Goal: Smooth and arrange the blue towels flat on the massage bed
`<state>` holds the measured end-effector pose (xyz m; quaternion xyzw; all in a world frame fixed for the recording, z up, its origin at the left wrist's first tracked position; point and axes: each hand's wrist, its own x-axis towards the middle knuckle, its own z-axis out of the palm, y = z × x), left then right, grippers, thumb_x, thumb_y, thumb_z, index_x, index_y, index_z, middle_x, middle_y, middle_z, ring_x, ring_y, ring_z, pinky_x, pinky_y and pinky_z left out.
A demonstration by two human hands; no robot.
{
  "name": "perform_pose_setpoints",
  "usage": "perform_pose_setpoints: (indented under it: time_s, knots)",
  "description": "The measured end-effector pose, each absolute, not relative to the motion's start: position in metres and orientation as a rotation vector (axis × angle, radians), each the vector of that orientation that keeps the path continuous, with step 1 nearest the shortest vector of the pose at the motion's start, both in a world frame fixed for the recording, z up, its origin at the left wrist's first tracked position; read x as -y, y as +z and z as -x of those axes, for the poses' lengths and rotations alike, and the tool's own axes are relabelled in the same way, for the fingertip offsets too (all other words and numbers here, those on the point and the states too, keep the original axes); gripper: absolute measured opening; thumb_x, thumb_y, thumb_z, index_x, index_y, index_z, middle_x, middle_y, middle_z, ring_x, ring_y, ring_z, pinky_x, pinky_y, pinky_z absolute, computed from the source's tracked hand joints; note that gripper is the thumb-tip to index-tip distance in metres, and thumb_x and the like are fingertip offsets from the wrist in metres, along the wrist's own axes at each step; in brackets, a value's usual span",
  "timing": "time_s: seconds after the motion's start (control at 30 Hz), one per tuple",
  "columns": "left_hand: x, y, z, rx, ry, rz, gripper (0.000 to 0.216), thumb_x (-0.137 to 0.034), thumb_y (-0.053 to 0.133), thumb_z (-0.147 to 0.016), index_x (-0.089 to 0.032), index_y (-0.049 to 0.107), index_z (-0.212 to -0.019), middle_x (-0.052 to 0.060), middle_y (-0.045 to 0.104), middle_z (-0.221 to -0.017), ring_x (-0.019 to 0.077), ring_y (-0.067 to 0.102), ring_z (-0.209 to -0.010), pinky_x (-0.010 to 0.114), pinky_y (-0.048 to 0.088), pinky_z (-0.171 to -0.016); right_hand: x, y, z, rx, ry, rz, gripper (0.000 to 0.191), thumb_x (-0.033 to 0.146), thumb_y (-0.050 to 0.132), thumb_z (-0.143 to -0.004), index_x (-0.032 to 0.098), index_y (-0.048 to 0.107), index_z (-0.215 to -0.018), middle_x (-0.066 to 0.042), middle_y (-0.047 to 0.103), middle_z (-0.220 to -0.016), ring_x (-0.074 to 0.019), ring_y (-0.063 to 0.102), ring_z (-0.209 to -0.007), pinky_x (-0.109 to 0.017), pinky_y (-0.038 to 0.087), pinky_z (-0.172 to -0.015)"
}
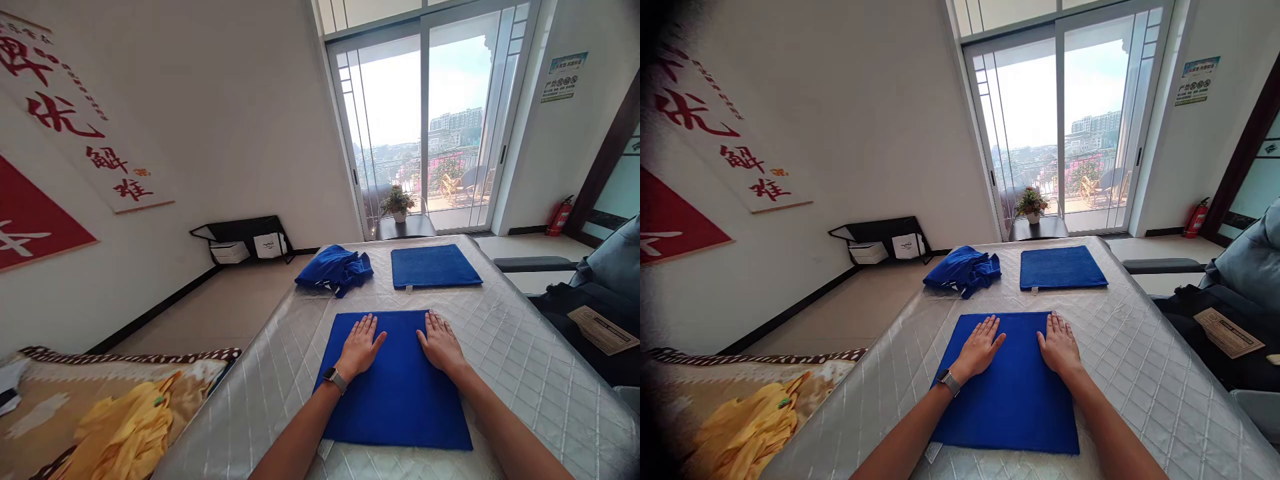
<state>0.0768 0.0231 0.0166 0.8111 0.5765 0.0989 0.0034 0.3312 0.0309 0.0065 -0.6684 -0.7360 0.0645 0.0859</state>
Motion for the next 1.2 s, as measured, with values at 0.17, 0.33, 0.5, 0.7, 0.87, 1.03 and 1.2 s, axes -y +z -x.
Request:
perform_pose_setpoints:
  time_s: [0.17,0.33,0.5,0.7,0.87,1.03,1.2]
  knots:
    - [-0.034,0.01,-0.019,-2.035,0.315,-2.438,0.075,-0.061,0.015,-0.102,-0.01,0.035,-0.154,0.016,0.034,-0.159,0.027,0.028,-0.149,0.046,0.026,-0.121,-0.03,0.008,-0.331,2.212,0.167,2.01,0.075,0.051,0.018,-0.099,0.003,0.021,-0.157,-0.014,0.017,-0.165,-0.0237,0.011,-0.153,-0.042,0.009,-0.124]
    - [-0.039,0.002,0.006,-2.09,0.384,-2.397,0.078,-0.063,0.014,-0.101,-0.009,0.037,-0.153,0.018,0.035,-0.158,0.0283,0.032,-0.148,0.046,0.029,-0.119,-0.03,0.009,-0.331,2.214,0.17,2.005,0.076,0.052,0.017,-0.099,0.004,0.021,-0.157,-0.013,0.017,-0.165,-0.0233,0.011,-0.153,-0.042,0.01,-0.124]
    - [-0.04,0.001,0.007,-2.075,0.392,-2.383,0.082,-0.065,0.013,-0.1,-0.006,0.035,-0.153,0.02,0.033,-0.159,0.0289,0.03,-0.148,0.045,0.027,-0.121,-0.032,0.008,-0.331,2.228,0.154,2.023,0.075,0.052,0.018,-0.099,0.005,0.021,-0.158,-0.012,0.016,-0.166,-0.0229,0.012,-0.153,-0.041,0.01,-0.124]
    - [-0.041,0.0,0.009,-2.057,0.419,-2.363,0.079,-0.064,0.015,-0.101,-0.009,0.035,-0.153,0.017,0.033,-0.159,0.0296,0.028,-0.149,0.047,0.028,-0.12,-0.03,0.01,-0.331,2.23,0.178,2.025,0.075,0.052,0.017,-0.099,0.005,0.019,-0.158,-0.012,0.015,-0.166,-0.0219,0.011,-0.153,-0.04,0.01,-0.124]
    - [-0.041,-0.001,0.009,-2.056,0.443,-2.369,0.078,-0.064,0.016,-0.101,-0.01,0.035,-0.154,0.017,0.034,-0.159,0.0301,0.027,-0.149,0.048,0.028,-0.12,-0.028,0.01,-0.33,2.243,0.162,2.025,0.075,0.054,0.017,-0.099,0.007,0.019,-0.159,-0.011,0.015,-0.166,-0.0228,0.008,-0.153,-0.043,0.009,-0.124]
    - [-0.041,-0.001,0.008,-2.06,0.445,-2.351,0.078,-0.064,0.017,-0.1,-0.009,0.036,-0.153,0.017,0.034,-0.159,0.0304,0.028,-0.149,0.048,0.028,-0.12,-0.031,0.011,-0.332,2.254,0.165,2.013,0.072,0.051,0.017,-0.101,0.009,0.021,-0.158,-0.009,0.017,-0.166,-0.0217,0.011,-0.153,-0.042,0.011,-0.124]
    - [-0.041,0.0,0.008,-2.055,0.445,-2.355,0.079,-0.065,0.016,-0.1,-0.009,0.037,-0.152,0.017,0.034,-0.159,0.0299,0.029,-0.149,0.047,0.028,-0.12,-0.035,0.012,-0.335,2.278,0.144,2.029,0.071,0.05,0.016,-0.101,0.009,0.021,-0.158,-0.008,0.017,-0.166,-0.021,0.013,-0.153,-0.041,0.01,-0.124]
